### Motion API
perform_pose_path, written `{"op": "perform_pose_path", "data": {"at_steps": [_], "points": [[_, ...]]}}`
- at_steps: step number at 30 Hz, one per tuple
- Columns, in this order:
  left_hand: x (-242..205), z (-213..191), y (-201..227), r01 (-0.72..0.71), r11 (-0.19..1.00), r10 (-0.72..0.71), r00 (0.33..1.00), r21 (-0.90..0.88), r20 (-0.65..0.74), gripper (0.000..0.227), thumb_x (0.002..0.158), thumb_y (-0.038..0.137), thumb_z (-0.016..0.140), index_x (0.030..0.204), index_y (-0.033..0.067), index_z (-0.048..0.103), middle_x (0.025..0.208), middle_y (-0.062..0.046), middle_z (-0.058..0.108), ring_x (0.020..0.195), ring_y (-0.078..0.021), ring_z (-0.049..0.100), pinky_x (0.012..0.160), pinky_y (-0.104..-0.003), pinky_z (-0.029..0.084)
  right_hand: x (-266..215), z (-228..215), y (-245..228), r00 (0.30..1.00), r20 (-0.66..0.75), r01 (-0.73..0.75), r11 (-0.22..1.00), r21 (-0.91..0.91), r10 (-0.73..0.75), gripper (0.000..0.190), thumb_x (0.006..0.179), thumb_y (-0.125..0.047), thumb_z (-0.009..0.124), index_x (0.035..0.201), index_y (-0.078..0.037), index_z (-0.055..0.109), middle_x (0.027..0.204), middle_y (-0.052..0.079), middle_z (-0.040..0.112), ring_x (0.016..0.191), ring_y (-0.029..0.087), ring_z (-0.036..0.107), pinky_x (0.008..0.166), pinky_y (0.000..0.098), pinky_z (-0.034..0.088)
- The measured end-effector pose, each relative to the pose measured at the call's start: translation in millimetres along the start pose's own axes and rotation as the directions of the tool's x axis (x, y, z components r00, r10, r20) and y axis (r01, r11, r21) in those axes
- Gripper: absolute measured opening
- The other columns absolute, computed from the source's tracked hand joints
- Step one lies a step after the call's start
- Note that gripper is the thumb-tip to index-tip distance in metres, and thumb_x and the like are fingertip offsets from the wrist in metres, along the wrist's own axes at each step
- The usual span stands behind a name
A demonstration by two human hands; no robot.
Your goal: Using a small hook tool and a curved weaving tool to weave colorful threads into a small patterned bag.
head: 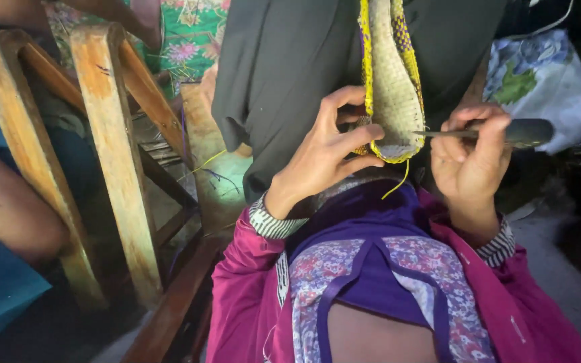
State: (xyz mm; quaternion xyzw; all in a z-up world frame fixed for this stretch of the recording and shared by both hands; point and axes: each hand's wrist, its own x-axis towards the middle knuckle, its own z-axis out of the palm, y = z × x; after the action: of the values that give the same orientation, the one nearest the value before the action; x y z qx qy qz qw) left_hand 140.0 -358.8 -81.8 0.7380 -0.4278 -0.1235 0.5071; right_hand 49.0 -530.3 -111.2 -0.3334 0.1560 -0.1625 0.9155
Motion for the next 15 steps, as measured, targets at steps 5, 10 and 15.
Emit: {"op": "perform_pose_path", "data": {"at_steps": [5, 10, 15], "points": [[-5, 0, -3, -0.016, 0.999, 0.020, 0.996, 0.050, -0.087, 0.028, 0.067, 0.009, 0.072, 0.085, 0.0033, 0.050, 0.099, -0.010, 0.028, 0.102, -0.0288, 0.036, 0.086, -0.038, 0.041, -2, 6, 8, 0.983, 0.151, 0.132, 0.976, -0.175, -0.105, 0.023, 0.088, -0.031, 0.041, 0.086, -0.009, 0.047, 0.084, 0.002, 0.045, 0.052, 0.002, 0.027, 0.047, 0.0146, 0.024], [-7, 20, -12, -0.031, 0.987, 0.061, 0.979, 0.155, -0.193, 0.022, 0.067, 0.009, 0.068, 0.080, 0.0049, 0.050, 0.088, -0.007, 0.032, 0.095, -0.0289, 0.037, 0.081, -0.041, 0.035, -8, 7, 11, 0.977, 0.207, 0.070, 0.990, -0.122, -0.043, 0.010, 0.086, -0.013, 0.049, 0.092, -0.010, 0.041, 0.089, 0.001, 0.037, 0.061, 0.003, 0.029, 0.054, 0.0125, 0.027], [-9, 23, -18, 0.185, 0.843, -0.318, 0.928, -0.505, -0.192, 0.067, 0.069, 0.001, 0.067, 0.123, 0.0080, 0.029, 0.119, -0.006, 0.037, 0.104, -0.0162, 0.046, 0.090, -0.030, 0.046, -8, -5, 14, 0.977, 0.112, 0.205, 0.933, -0.295, -0.179, 0.020, 0.092, -0.017, 0.044, 0.108, -0.006, 0.039, 0.096, 0.000, 0.038, 0.066, 0.002, 0.034, 0.062, 0.0152, 0.032]]}}
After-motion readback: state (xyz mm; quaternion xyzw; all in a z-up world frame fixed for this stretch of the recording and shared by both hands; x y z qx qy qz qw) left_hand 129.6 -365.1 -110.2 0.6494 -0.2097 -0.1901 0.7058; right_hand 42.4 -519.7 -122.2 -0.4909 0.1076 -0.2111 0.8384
